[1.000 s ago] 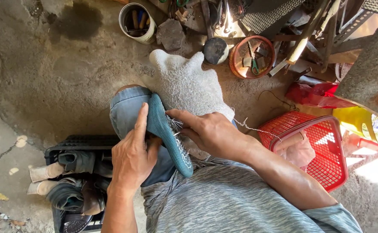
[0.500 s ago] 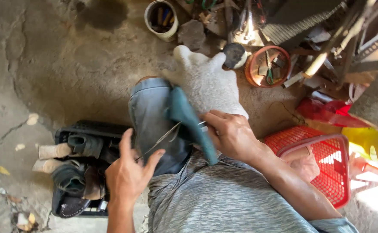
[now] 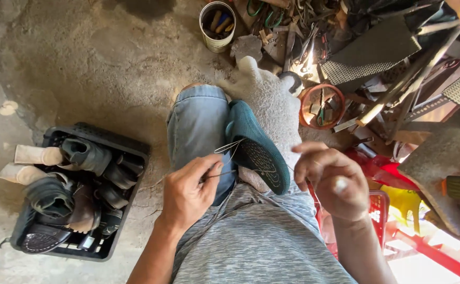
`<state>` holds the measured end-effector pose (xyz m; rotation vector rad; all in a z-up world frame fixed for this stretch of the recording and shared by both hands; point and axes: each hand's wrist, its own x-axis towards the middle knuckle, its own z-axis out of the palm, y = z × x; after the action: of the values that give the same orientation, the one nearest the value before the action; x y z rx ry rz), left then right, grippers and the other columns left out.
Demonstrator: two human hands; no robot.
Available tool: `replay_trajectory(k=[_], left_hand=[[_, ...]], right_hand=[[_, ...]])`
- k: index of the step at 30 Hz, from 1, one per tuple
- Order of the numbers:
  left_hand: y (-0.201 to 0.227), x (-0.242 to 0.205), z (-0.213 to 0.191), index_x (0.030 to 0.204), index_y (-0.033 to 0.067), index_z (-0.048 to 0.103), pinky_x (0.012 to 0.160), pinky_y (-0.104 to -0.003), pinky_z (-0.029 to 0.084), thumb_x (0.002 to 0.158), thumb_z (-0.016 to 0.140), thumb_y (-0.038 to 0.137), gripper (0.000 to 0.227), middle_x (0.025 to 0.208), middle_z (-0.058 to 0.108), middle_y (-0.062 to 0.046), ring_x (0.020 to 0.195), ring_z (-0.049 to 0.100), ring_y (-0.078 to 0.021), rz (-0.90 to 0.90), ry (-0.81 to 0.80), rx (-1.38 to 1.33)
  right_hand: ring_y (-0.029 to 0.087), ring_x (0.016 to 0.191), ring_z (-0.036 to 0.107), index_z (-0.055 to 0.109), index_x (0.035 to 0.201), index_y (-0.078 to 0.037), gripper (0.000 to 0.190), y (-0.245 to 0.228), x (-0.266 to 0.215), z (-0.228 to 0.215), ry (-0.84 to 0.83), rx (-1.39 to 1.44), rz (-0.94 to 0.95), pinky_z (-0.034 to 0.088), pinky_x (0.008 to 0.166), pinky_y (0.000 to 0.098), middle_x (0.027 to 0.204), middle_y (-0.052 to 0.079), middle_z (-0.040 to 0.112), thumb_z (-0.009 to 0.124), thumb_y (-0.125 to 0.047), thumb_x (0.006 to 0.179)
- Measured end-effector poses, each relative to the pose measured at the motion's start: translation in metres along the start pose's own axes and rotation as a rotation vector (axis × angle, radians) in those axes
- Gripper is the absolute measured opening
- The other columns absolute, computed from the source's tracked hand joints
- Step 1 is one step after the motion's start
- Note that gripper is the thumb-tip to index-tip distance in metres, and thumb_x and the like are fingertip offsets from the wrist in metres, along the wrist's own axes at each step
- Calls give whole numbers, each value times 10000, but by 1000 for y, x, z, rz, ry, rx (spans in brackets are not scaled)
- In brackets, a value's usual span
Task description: The person sits on the floor and sews a teal slipper using a needle and thread. They repeatedly pull the thread through the slipper's sole and upper, adjusting the slipper's position on their lap.
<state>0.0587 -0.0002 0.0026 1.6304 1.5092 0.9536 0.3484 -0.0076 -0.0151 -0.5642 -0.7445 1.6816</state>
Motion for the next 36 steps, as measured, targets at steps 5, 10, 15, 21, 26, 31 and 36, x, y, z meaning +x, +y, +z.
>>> replay_trajectory(k=[5, 10, 15, 21, 26, 31, 36], left_hand=[[-6, 2, 15, 1109, 84, 715, 450, -418, 529, 960, 671, 169, 178, 674, 677, -98, 557, 691, -301, 167, -20, 436], [-13, -11, 28, 774, 212, 620, 464, -292, 506, 933, 696, 302, 198, 600, 572, 27, 545, 657, -200, 212, 8, 448], [14, -12, 36, 621, 180, 561, 428, -245, 480, 905, 698, 204, 315, 516, 512, 28, 454, 591, -176, 290, 36, 248], [7, -9, 25, 599, 187, 477, 421, -284, 443, 856, 727, 162, 359, 511, 448, -1, 446, 567, -206, 218, 122, 539], [11, -14, 34, 715, 180, 618, 484, -294, 502, 851, 805, 280, 252, 595, 576, -15, 533, 653, -214, 151, 90, 698], [2, -20, 40, 868, 166, 685, 543, -325, 539, 913, 761, 289, 151, 689, 633, -22, 627, 697, -232, 114, 58, 673], [1, -15, 41, 900, 187, 683, 536, -364, 543, 910, 731, 240, 72, 702, 635, -18, 644, 711, -261, 28, 2, 556]], right_hand=[[405, 1081, 666, 413, 1504, 87, 1046, -1, 17, 42, -33, -748, 230, 553, 885, 552, 1533, 326, 405, 829, -506, 749], [296, 988, 689, 381, 1545, 21, 1105, 4, 22, 26, -114, -858, 346, 576, 763, 466, 1279, 241, 648, 721, -681, 762], [285, 861, 620, 413, 1522, 61, 1217, 9, 21, 26, -210, -967, 338, 549, 580, 390, 1230, 241, 616, 639, -839, 734], [164, 661, 529, 599, 1404, -3, 1082, 18, 15, 16, -180, -965, 346, 469, 506, 287, 906, 81, 614, 732, -794, 678], [172, 672, 507, 637, 1326, -18, 950, 17, 16, 13, -191, -948, 341, 470, 520, 321, 805, 52, 506, 742, -752, 732], [168, 670, 495, 647, 1301, -4, 944, 19, 12, 3, -172, -905, 354, 467, 527, 316, 791, 52, 496, 765, -741, 722], [169, 692, 525, 638, 1322, -5, 965, 7, 17, 7, -157, -860, 386, 478, 536, 312, 827, 82, 555, 765, -743, 712]])
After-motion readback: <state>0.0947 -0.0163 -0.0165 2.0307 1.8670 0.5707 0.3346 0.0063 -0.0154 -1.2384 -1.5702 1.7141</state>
